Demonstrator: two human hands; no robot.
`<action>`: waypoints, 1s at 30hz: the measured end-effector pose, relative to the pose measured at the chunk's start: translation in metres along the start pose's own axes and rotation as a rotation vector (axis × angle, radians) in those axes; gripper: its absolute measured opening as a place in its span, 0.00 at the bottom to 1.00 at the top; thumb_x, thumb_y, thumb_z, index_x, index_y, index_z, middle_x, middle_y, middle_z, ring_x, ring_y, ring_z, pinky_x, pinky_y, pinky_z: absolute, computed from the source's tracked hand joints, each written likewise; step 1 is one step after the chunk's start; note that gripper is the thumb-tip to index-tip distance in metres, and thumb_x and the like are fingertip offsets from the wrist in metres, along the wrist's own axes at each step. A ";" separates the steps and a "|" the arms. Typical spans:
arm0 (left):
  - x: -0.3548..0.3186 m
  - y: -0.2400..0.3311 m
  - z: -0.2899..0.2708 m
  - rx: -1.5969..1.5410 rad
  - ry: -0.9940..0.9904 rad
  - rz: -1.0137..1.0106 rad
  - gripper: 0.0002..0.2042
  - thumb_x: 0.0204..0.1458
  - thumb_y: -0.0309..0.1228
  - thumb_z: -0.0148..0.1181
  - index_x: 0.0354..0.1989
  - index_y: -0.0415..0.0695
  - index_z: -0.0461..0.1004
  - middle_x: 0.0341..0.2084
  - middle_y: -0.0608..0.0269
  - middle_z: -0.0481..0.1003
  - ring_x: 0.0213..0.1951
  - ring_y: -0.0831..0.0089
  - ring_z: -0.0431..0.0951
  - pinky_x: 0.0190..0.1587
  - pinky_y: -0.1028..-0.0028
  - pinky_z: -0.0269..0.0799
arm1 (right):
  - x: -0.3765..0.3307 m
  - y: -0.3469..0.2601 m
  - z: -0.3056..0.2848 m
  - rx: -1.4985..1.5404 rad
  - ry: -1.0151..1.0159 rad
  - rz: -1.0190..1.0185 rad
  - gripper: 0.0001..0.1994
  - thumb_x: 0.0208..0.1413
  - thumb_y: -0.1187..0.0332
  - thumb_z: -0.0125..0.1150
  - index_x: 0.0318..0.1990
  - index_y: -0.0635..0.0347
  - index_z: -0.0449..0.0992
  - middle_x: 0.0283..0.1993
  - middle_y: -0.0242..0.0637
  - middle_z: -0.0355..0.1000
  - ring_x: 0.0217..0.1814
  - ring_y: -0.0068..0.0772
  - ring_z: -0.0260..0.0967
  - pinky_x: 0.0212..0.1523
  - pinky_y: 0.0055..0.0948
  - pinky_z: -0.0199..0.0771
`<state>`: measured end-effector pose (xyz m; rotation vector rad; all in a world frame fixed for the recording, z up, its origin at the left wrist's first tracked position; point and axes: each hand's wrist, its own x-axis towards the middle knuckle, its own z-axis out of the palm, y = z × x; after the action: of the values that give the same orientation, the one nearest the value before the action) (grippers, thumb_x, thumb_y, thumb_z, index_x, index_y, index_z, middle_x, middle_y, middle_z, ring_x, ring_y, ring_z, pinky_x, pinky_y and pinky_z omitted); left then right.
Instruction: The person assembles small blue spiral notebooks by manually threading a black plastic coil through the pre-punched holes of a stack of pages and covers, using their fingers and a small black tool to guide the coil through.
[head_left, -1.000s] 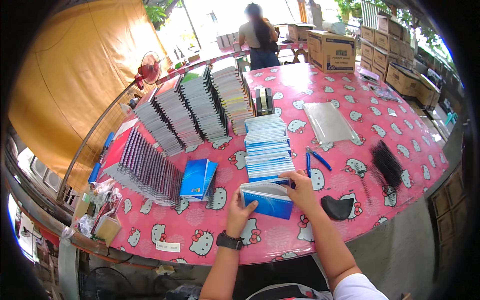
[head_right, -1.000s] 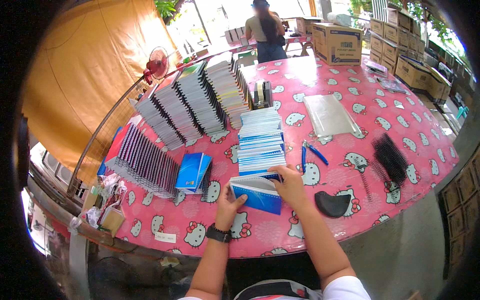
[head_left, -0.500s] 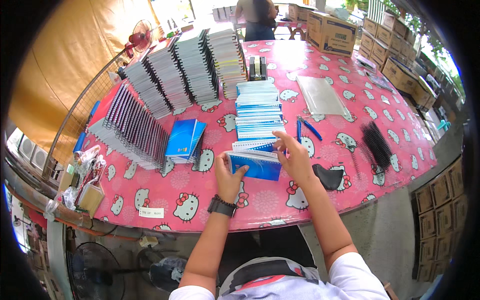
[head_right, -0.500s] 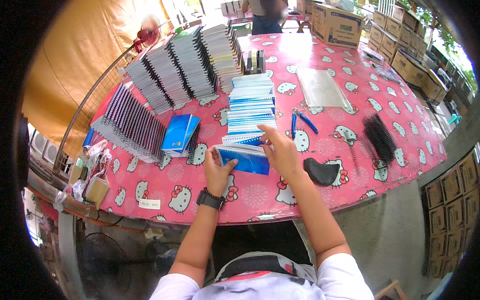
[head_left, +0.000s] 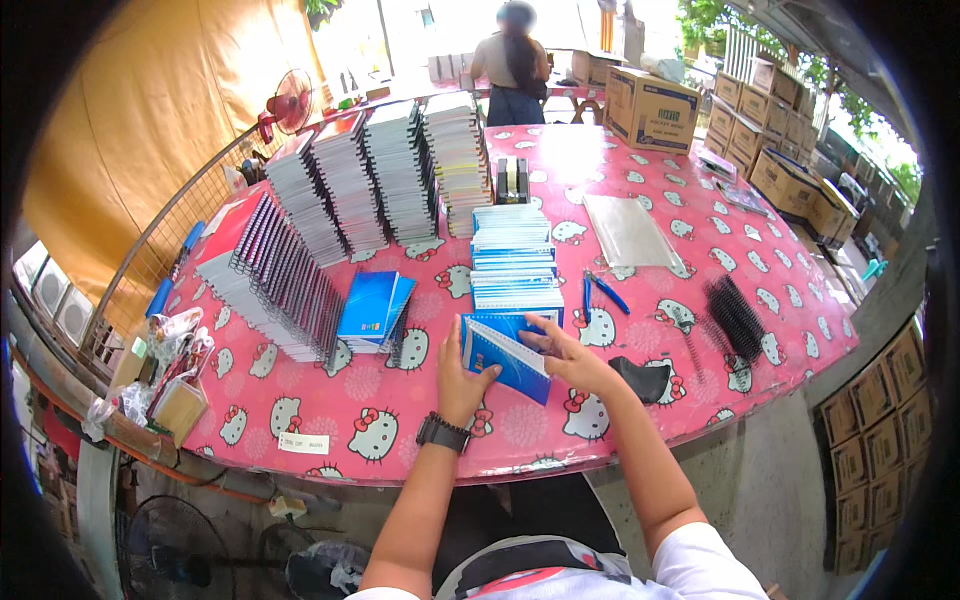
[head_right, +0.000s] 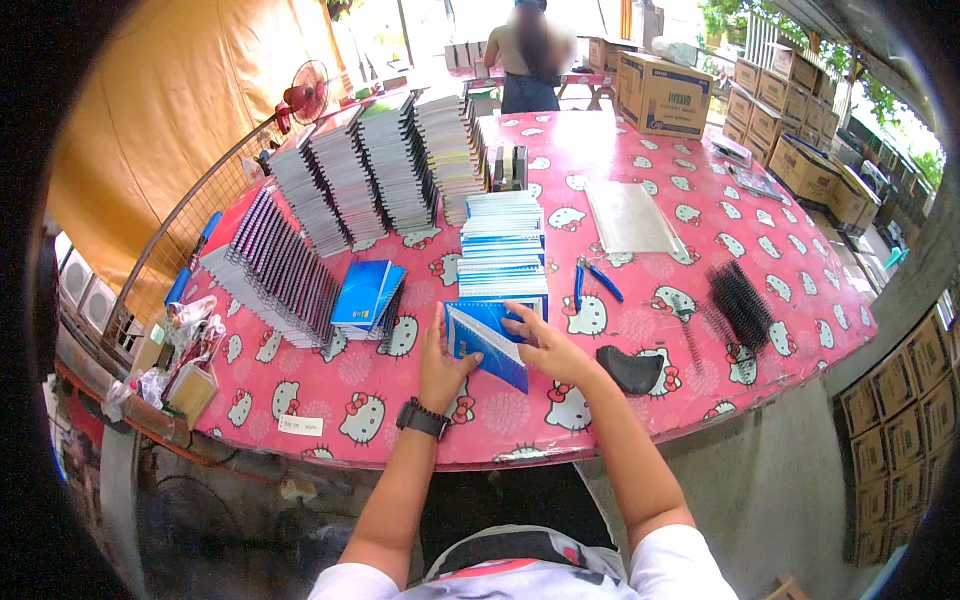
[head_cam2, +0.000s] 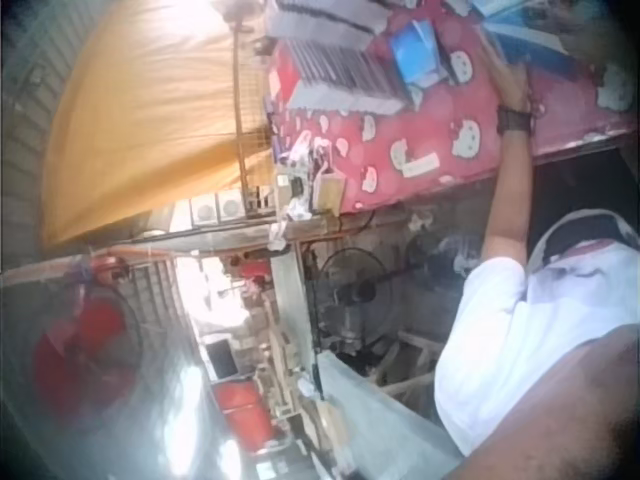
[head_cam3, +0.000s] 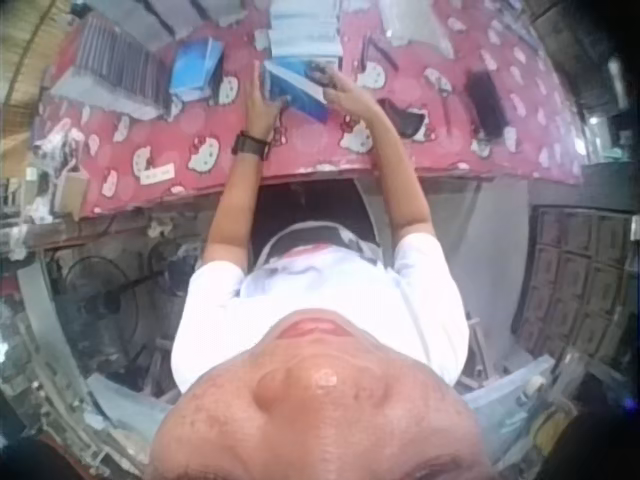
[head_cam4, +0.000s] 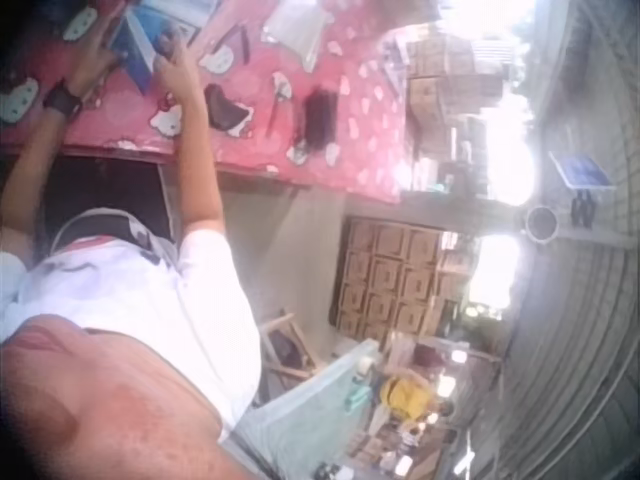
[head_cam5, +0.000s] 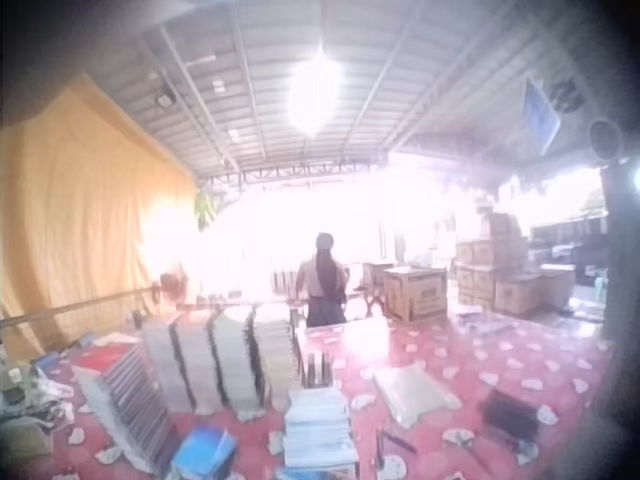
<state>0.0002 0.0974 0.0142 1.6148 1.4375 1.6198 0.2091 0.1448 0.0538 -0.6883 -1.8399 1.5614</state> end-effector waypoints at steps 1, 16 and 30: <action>0.000 -0.003 -0.001 0.057 -0.008 0.052 0.47 0.30 0.23 0.72 0.65 0.43 0.52 0.57 0.48 0.60 0.59 0.54 0.60 0.60 0.63 0.58 | -0.002 -0.001 0.001 0.015 -0.008 0.017 0.30 0.58 0.72 0.46 0.68 0.54 0.47 0.64 0.50 0.59 0.58 0.31 0.61 0.54 0.26 0.61; -0.058 0.057 -0.029 -0.337 -0.046 -0.347 0.15 0.47 0.20 0.62 0.41 0.40 0.63 0.32 0.61 0.72 0.36 0.76 0.73 0.35 0.76 0.71 | -0.041 -0.005 0.052 0.349 0.430 -0.188 0.14 0.61 0.65 0.52 0.49 0.66 0.70 0.38 0.34 0.74 0.43 0.19 0.69 0.45 0.18 0.67; -0.065 0.098 -0.001 0.588 0.194 0.298 0.25 0.45 0.20 0.59 0.55 0.41 0.64 0.39 0.59 0.74 0.43 0.61 0.73 0.56 0.63 0.61 | -0.028 -0.006 0.085 0.054 0.640 -0.100 0.10 0.56 0.72 0.56 0.46 0.61 0.71 0.34 0.32 0.69 0.36 0.20 0.67 0.37 0.22 0.66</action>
<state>0.0478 0.0049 0.0688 2.1196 1.9896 1.6382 0.1646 0.0669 0.0471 -0.9248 -1.3250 1.1400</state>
